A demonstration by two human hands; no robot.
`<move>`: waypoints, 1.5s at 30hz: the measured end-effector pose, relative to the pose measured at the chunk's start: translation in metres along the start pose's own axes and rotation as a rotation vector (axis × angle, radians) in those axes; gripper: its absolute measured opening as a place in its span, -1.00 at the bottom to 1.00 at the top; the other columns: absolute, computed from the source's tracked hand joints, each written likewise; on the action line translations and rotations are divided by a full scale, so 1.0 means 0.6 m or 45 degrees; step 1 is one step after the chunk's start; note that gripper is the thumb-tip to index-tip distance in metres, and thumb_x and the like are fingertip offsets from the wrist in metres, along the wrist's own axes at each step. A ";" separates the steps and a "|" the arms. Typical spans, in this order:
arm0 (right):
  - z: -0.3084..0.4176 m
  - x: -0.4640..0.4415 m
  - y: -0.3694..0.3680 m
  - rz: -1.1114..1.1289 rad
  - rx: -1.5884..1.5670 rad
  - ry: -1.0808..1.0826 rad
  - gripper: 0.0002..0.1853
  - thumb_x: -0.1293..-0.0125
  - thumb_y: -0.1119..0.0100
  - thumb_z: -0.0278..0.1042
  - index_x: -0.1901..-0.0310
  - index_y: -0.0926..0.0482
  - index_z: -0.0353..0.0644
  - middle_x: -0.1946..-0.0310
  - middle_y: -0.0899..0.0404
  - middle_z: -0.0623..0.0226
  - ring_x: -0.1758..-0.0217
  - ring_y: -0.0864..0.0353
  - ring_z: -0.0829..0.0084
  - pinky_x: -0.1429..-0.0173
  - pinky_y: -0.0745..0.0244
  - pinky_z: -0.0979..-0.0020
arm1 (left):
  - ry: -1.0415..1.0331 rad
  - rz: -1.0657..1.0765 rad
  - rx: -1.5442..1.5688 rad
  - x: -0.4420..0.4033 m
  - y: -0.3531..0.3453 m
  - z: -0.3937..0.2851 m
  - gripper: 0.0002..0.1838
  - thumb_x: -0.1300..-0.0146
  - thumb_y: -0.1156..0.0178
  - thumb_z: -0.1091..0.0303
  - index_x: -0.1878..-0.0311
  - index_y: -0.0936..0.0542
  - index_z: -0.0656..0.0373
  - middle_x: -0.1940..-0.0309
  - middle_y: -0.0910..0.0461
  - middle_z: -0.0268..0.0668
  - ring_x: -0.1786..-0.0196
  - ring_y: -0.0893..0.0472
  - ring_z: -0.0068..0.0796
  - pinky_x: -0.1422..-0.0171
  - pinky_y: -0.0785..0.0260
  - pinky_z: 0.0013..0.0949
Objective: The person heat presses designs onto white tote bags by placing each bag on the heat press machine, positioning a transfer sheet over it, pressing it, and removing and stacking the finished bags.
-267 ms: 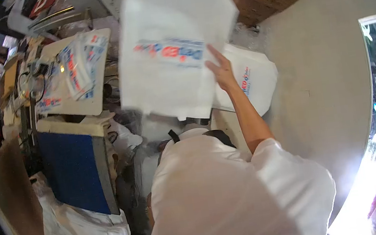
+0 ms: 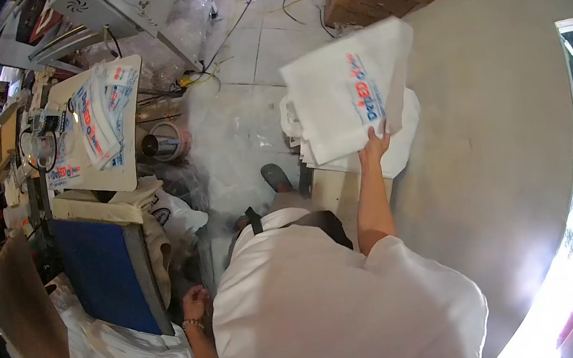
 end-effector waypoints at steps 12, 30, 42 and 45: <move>-0.207 -0.054 0.142 -0.278 0.277 -0.701 -0.20 -0.29 -0.28 -0.22 -0.49 -0.06 0.09 -0.37 -0.30 0.12 -0.34 -0.34 0.15 -0.37 -0.23 -0.05 | -0.016 -0.111 0.006 0.105 0.015 -0.153 -0.66 -0.31 -0.28 0.35 -0.09 -0.57 0.30 0.35 -0.59 -0.37 0.31 -0.54 -0.60 0.22 -0.42 -0.51; -0.104 0.689 -0.707 2.020 0.627 1.510 -0.69 -0.13 -0.32 -0.31 0.07 -0.62 -0.16 -0.03 -0.58 0.13 -0.11 -0.51 0.05 -0.22 -0.36 0.14 | 0.704 -1.922 -0.698 0.480 0.502 0.588 -0.55 -0.21 -0.34 -0.01 0.35 -0.62 0.28 0.56 -0.57 -0.13 0.45 -0.54 -0.22 0.26 -0.40 -0.19; -0.171 0.818 -0.818 2.119 1.345 1.927 -0.49 -0.11 -0.36 -0.04 -0.08 -0.57 -0.06 -0.15 -0.50 0.02 -0.05 -0.57 -0.01 -0.10 -0.53 0.08 | 0.953 -1.456 -0.104 0.504 0.521 0.774 -0.48 -0.14 -0.37 -0.09 0.35 -0.65 0.32 0.50 -0.62 0.01 0.36 -0.59 0.00 0.16 -0.44 -0.09; -0.138 0.842 -0.816 2.187 1.452 1.992 -0.78 -0.20 -0.22 -0.21 0.25 -0.62 -0.18 0.14 -0.60 0.13 0.11 -0.63 0.02 0.02 -0.53 0.05 | 0.916 -1.608 0.254 0.539 0.509 0.793 -0.42 -0.07 -0.40 -0.12 0.28 -0.68 0.37 0.36 -0.66 0.15 0.23 -0.64 0.08 0.08 -0.48 -0.07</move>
Point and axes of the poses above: each hand's wrist, its own x-axis away from the middle knuckle, its own y-axis out of the back of the hand, z = x × y, the point moved 3 cm from there along -x, towards the middle knuckle
